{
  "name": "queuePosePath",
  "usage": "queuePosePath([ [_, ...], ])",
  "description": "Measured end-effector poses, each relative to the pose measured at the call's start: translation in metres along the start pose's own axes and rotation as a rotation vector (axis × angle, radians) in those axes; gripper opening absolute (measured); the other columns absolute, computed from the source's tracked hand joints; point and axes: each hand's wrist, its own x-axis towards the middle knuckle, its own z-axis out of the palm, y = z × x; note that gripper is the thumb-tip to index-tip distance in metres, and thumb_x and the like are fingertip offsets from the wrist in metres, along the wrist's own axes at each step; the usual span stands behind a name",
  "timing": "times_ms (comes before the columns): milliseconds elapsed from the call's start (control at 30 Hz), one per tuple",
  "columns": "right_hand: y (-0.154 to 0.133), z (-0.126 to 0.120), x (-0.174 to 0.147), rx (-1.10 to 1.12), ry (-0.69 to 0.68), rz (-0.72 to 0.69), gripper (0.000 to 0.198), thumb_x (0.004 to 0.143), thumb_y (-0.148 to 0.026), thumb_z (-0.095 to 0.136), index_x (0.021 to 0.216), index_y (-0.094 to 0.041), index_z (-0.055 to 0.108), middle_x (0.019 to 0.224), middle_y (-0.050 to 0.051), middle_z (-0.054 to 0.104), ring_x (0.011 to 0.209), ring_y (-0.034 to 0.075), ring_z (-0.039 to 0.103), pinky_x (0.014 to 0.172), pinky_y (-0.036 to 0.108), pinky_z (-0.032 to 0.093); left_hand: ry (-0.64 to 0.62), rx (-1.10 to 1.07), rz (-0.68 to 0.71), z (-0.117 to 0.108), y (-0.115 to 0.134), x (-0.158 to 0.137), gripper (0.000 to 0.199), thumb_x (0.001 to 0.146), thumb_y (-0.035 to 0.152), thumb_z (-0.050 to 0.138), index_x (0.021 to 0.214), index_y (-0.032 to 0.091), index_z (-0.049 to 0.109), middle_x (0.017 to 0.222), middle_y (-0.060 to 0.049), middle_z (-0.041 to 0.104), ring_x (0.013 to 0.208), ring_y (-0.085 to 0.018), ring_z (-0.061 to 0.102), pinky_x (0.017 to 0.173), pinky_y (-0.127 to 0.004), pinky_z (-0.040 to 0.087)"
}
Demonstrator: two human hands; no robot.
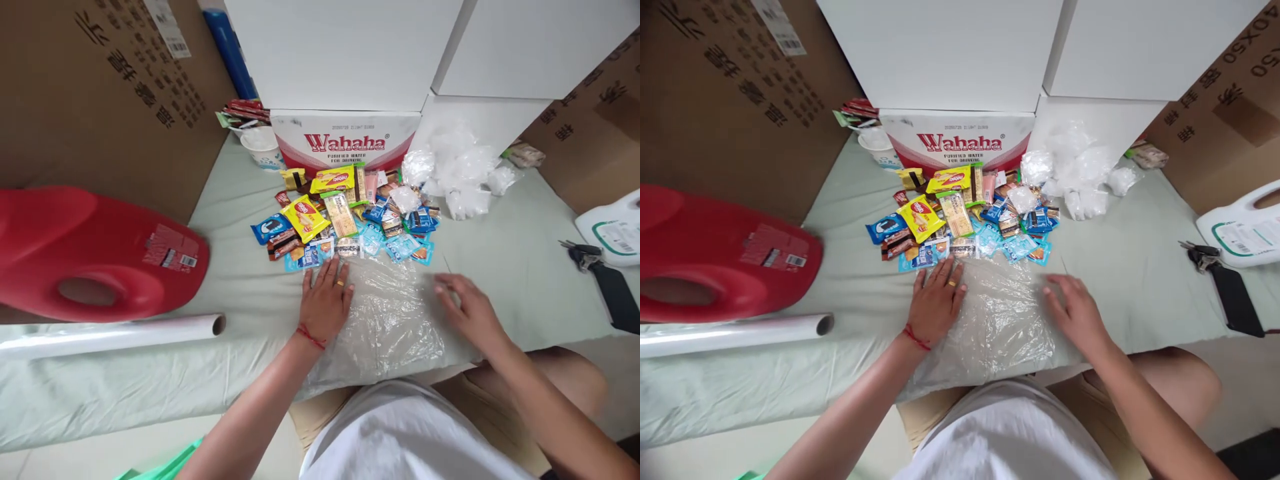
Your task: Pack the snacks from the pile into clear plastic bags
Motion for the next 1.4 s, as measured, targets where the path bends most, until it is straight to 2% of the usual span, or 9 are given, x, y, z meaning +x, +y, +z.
queuePosePath([
  [100,-0.049,0.006,0.064,-0.019,-0.032,-0.049,0.036,0.103,-0.043,0.044,0.119,-0.021,0.067,0.117,0.015,0.070,0.107,0.031,0.069,0.090,0.044,0.056,-0.004,0.005,0.010,0.000,-0.001,0.000,0.053,0.107,0.039,0.032,0.155,0.021,0.047,0.168,-0.009,0.034,0.154,-0.028,0.035,0.127,-0.058,0.022],
  [233,-0.121,0.049,0.146,-0.216,-0.070,-0.031,0.055,0.099,-0.051,0.055,0.138,-0.012,0.054,0.132,0.024,0.060,0.106,0.036,0.067,0.086,0.044,0.055,-0.018,0.004,0.024,0.000,-0.003,-0.001,0.053,0.107,0.039,0.032,0.155,0.020,0.047,0.168,-0.010,0.034,0.154,-0.029,0.035,0.126,-0.060,0.024],
  [367,-0.155,0.094,0.185,-0.302,-0.064,0.005,0.067,0.093,-0.049,0.067,0.140,-0.006,0.047,0.134,0.029,0.058,0.118,0.038,0.061,0.091,0.043,0.054,-0.036,-0.019,0.028,0.000,-0.004,-0.001,0.054,0.108,0.040,0.031,0.155,0.019,0.046,0.167,-0.010,0.036,0.154,-0.029,0.036,0.126,-0.062,0.024],
  [500,-0.146,0.099,0.183,-0.312,-0.045,0.001,0.058,0.089,-0.035,0.070,0.137,-0.009,0.050,0.131,0.027,0.062,0.124,0.037,0.058,0.094,0.042,0.053,-0.033,-0.060,0.034,0.001,-0.005,-0.002,0.054,0.107,0.040,0.033,0.155,0.020,0.046,0.166,-0.011,0.038,0.155,-0.029,0.033,0.127,-0.062,0.020],
  [633,-0.125,0.065,0.191,-0.104,-0.149,0.118,0.046,0.089,-0.049,0.065,0.119,-0.015,0.065,0.114,0.018,0.072,0.103,0.034,0.069,0.086,0.041,0.056,-0.032,-0.092,0.046,0.000,-0.007,-0.002,0.054,0.107,0.041,0.034,0.156,0.021,0.045,0.165,-0.010,0.039,0.155,-0.028,0.033,0.127,-0.062,0.020],
  [767,-0.121,0.047,0.229,-0.060,0.028,0.237,0.052,0.093,-0.054,0.057,0.122,-0.011,0.065,0.119,0.020,0.071,0.110,0.036,0.068,0.091,0.043,0.054,-0.034,-0.087,0.053,0.001,-0.008,-0.001,0.054,0.107,0.041,0.033,0.156,0.022,0.045,0.167,-0.008,0.037,0.156,-0.026,0.031,0.127,-0.061,0.021],
  [1033,-0.151,0.076,0.281,-0.329,0.110,0.161,0.084,0.082,-0.047,0.078,0.142,0.000,0.045,0.146,0.032,0.047,0.137,0.043,0.041,0.110,0.062,0.039,-0.029,-0.094,0.066,-0.001,-0.008,-0.001,0.053,0.107,0.040,0.035,0.155,0.021,0.046,0.165,-0.009,0.039,0.155,-0.027,0.033,0.127,-0.061,0.021],
  [1267,-0.136,0.070,0.281,-0.319,0.090,0.165,0.055,0.087,-0.030,0.072,0.132,-0.001,0.056,0.138,0.028,0.054,0.129,0.043,0.048,0.107,0.060,0.041,-0.044,-0.087,0.061,-0.002,-0.008,0.000,0.053,0.107,0.040,0.033,0.155,0.023,0.046,0.166,-0.007,0.038,0.155,-0.027,0.034,0.128,-0.060,0.021],
  [1400,-0.110,0.049,0.231,-0.291,0.178,0.049,0.060,0.092,-0.044,0.064,0.135,-0.004,0.051,0.135,0.027,0.053,0.128,0.043,0.048,0.107,0.060,0.040,-0.044,-0.106,0.039,-0.003,-0.006,0.001,0.055,0.107,0.042,0.030,0.157,0.024,0.044,0.167,-0.005,0.036,0.157,-0.028,0.029,0.128,-0.060,0.018],
])
